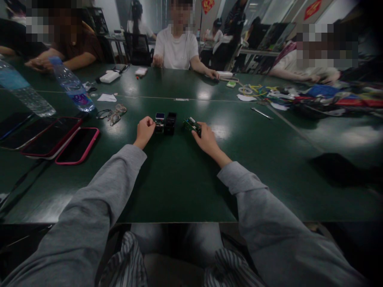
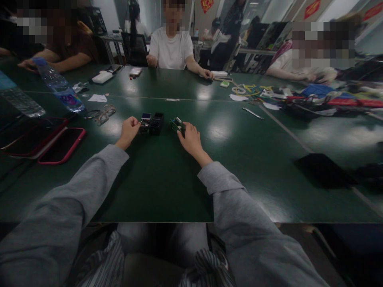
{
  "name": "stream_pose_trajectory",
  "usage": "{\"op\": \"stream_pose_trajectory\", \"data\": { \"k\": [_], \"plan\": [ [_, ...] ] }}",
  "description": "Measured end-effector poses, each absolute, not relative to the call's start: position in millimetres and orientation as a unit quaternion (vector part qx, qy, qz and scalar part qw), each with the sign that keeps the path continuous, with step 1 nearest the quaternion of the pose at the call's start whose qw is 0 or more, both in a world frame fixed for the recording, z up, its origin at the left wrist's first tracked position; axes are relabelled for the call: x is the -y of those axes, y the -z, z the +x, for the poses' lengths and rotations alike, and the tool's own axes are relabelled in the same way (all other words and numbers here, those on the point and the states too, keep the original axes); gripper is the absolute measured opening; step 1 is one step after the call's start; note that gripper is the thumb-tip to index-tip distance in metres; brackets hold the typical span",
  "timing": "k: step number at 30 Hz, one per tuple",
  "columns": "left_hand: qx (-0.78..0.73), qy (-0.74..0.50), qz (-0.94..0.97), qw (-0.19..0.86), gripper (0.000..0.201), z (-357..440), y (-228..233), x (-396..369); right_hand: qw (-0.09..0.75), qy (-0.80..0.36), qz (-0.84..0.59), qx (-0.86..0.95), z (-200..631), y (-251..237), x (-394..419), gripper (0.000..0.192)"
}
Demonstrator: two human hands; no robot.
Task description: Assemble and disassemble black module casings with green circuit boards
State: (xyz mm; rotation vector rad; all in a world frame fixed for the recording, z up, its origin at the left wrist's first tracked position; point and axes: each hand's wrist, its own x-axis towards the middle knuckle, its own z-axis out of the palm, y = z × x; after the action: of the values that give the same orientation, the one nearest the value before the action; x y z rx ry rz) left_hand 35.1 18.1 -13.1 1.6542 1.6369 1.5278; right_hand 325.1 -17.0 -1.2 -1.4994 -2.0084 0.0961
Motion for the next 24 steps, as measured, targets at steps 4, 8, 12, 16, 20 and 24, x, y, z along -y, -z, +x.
{"op": "stream_pose_trajectory", "data": {
  "k": [4,8,12,16,20,24],
  "plan": [
    [-0.579,-0.539,0.584,0.183,0.022,35.7,11.2,-16.4,0.314,-0.032,-0.564,0.763,325.6,2.6,16.7,0.05],
    [-0.579,-0.538,0.583,0.188,0.022,36.5,9.1,-14.5,0.316,-0.032,-0.563,0.763,325.7,3.8,15.9,0.05],
    [-0.581,-0.536,0.582,0.191,0.023,37.1,8.2,-13.4,0.316,-0.033,-0.563,0.763,325.6,3.9,15.9,0.051],
    [-0.58,-0.534,0.585,0.192,0.022,37.4,7.1,-12.9,0.316,-0.033,-0.56,0.765,326.0,4.0,15.8,0.05],
    [-0.583,-0.526,0.593,0.18,0.023,37.4,5.9,-12.8,0.317,-0.039,-0.56,0.765,326.0,4.0,15.8,0.05],
    [-0.579,-0.532,0.592,0.179,0.022,37.2,6.5,-12.9,0.317,-0.038,-0.562,0.763,325.4,3.5,16.4,0.051]
  ]
}}
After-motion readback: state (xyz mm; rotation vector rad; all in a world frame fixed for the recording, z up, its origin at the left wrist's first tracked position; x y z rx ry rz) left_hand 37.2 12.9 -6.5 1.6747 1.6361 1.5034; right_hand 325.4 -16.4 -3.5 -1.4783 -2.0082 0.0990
